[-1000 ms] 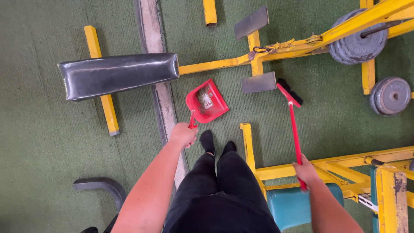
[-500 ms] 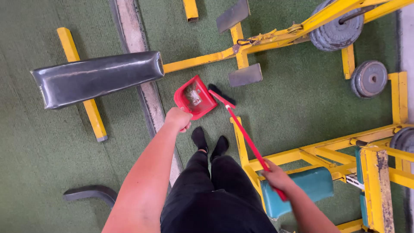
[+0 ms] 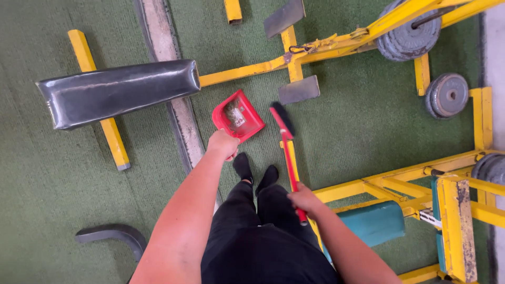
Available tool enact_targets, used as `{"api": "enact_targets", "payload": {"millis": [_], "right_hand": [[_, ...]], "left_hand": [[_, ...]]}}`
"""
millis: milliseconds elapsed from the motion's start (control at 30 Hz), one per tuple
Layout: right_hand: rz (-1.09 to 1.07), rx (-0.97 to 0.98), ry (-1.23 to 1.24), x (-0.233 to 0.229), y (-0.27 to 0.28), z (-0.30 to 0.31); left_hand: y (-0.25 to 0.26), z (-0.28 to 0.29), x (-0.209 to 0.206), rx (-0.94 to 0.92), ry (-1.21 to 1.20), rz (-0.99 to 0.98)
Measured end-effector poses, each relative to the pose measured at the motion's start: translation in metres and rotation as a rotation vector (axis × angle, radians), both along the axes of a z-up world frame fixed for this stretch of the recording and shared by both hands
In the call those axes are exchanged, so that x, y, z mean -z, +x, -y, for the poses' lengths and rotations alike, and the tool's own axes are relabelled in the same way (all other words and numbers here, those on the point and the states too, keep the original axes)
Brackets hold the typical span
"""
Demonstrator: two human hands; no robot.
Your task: Sweeping dust and debris into a dustpan in a gym weight training area.
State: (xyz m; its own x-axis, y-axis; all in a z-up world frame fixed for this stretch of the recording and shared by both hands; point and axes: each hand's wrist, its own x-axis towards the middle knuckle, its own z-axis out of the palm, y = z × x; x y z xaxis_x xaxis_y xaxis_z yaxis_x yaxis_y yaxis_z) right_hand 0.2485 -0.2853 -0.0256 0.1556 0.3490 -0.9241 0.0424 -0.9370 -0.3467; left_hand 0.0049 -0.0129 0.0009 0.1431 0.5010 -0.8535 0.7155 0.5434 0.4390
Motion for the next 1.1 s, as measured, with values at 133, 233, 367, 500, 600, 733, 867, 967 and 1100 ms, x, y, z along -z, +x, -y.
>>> {"api": "enact_targets", "payload": {"millis": [133,233,367,500,600,733,867,967,1100], "right_hand": [[-0.033,-0.014,-0.144,-0.055,-0.002,-0.025],[-0.086,0.067,-0.09,-0.088,0.045,-0.027],[-0.131,0.158,-0.136,-0.121,0.076,-0.031],[-0.138,0.193,-0.074,-0.119,0.076,-0.067],[-0.095,0.179,-0.063,-0.106,0.064,-0.114],[-0.067,0.077,-0.083,-0.033,0.082,-0.154],[-0.046,-0.112,-0.064,0.013,0.085,-0.185],[0.019,-0.361,-0.067,0.019,0.056,-0.211],[0.206,-0.839,-0.065,0.029,0.041,-0.193]], "left_hand": [[-0.021,0.004,-0.001,0.032,0.026,-0.005],[-0.045,0.002,0.008,-0.11,-0.052,0.044],[-0.072,0.012,0.0,-0.119,-0.074,0.017],[-0.08,0.006,0.005,-0.22,-0.081,0.036],[-0.079,-0.001,0.002,-0.266,-0.079,0.016],[-0.067,-0.006,-0.014,-0.269,-0.073,-0.056],[-0.045,-0.006,-0.02,-0.256,-0.078,-0.115],[-0.029,-0.018,-0.027,-0.275,-0.06,-0.148],[-0.01,-0.031,-0.038,-0.285,-0.072,-0.159]]}}
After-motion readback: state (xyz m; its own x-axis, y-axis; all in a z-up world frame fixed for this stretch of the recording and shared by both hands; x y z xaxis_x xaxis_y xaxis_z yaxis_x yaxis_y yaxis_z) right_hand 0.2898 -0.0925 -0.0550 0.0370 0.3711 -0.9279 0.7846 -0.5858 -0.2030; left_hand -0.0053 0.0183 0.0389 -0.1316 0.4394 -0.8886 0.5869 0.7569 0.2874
